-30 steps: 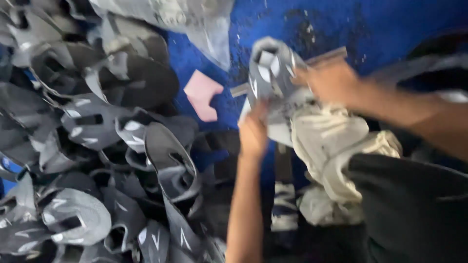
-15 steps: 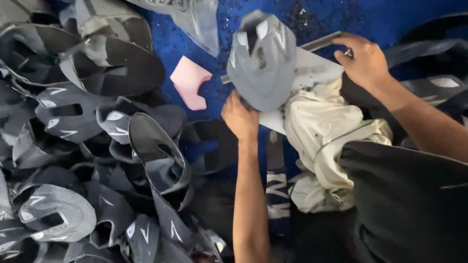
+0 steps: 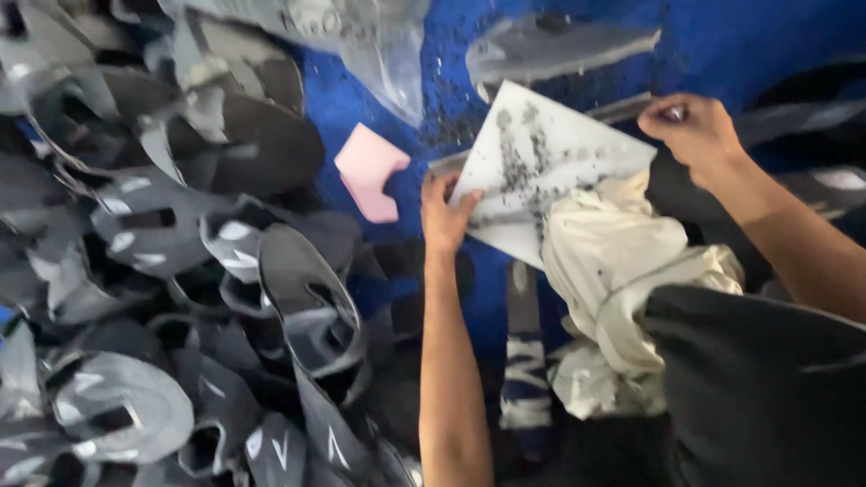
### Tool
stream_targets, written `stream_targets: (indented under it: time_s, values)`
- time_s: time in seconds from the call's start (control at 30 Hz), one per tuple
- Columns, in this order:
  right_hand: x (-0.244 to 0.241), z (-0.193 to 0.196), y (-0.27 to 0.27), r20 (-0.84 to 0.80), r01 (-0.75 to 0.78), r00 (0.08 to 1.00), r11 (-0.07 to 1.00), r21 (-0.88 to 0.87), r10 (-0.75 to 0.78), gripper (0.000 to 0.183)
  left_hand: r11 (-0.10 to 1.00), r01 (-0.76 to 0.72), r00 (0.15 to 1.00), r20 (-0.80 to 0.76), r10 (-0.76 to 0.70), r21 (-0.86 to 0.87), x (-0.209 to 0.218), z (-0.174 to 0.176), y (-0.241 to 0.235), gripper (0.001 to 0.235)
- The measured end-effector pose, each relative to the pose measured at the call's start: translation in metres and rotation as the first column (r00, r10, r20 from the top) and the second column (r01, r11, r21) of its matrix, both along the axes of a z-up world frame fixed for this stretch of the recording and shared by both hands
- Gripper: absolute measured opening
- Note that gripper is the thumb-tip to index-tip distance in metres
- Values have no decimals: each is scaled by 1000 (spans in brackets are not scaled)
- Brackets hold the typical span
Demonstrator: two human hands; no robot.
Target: Scraping and trimming the edges of grey shoe upper components with a handheld blade.
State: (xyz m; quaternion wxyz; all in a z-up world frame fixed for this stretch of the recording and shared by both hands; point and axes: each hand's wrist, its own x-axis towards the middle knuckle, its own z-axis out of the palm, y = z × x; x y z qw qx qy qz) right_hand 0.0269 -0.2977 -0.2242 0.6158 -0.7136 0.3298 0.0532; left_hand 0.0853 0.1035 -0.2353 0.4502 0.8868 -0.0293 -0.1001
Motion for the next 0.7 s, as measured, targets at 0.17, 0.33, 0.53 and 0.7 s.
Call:
stream_targets:
  time_s: [0.17, 0.33, 0.53, 0.7]
  values:
    - [43, 48, 2, 173, -200, 891, 705, -681, 419, 59, 981, -75, 903, 431, -9, 177, 27, 149, -80, 94]
    - [119, 65, 22, 271, -329, 630, 566, -755, 728, 50, 905, 125, 923, 286, -256, 408, 90, 161, -139, 65]
    - [119, 104, 42, -94, -328, 429, 58, -943, 898, 54, 928, 263, 959, 176, -222, -264, 64, 108, -55, 43]
    - [59, 102, 55, -189, -302, 369, -74, -950, 910, 55, 936, 350, 913, 239, -331, -43, -10, 93, -52, 60]
